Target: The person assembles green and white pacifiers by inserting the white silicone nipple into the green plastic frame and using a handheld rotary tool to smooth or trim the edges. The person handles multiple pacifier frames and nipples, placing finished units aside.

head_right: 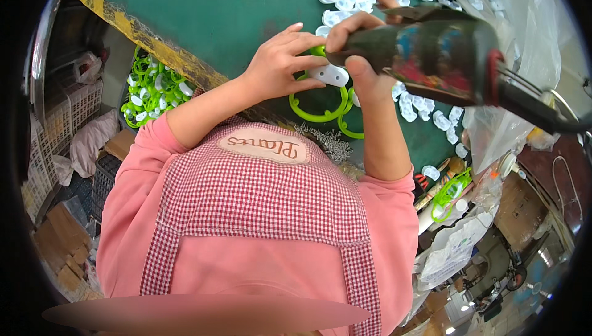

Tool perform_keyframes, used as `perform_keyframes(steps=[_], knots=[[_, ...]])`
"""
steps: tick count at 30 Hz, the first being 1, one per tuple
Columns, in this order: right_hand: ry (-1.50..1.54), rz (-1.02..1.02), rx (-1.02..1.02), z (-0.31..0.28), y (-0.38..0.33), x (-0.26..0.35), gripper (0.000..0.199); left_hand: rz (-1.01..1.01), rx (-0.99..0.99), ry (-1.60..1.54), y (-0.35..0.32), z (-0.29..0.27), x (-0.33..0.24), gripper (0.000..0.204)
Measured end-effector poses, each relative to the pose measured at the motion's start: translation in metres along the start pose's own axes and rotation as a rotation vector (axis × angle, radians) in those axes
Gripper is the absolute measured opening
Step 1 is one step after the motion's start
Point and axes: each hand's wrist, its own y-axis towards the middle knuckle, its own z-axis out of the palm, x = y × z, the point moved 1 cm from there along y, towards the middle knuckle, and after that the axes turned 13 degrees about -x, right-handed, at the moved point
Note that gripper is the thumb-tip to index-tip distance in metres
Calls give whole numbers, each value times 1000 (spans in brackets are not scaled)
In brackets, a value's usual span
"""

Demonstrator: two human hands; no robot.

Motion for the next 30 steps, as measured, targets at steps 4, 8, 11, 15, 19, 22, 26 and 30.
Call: perform_keyframes(steps=[4,8,11,15,19,22,26,30], knots=[[100,-428,-201,-29,-46,44,107,-82,28,-84,-6,-4,5,37],[-302,-402,-753,-114,-104,60,89,-207,50,317,2,-9,-7,79],[-556,-313,-925,-141,-127,63,70,-297,356,359,2,4,-8,74],[-1212,-700,-982,-128,-161,56,69,-258,192,48,-11,-7,-16,71],[-1583,-398,-510,-102,-197,19,43,216,-61,-171,-23,-24,-18,74],[-1489,-21,-541,-93,-177,-11,41,294,-69,-235,-26,-25,-18,68],[-1311,297,-549,-98,-175,-16,23,338,-73,-299,-24,-33,-23,69],[-856,-62,-642,-81,-189,-25,18,233,-124,-416,-41,-38,-22,69]])
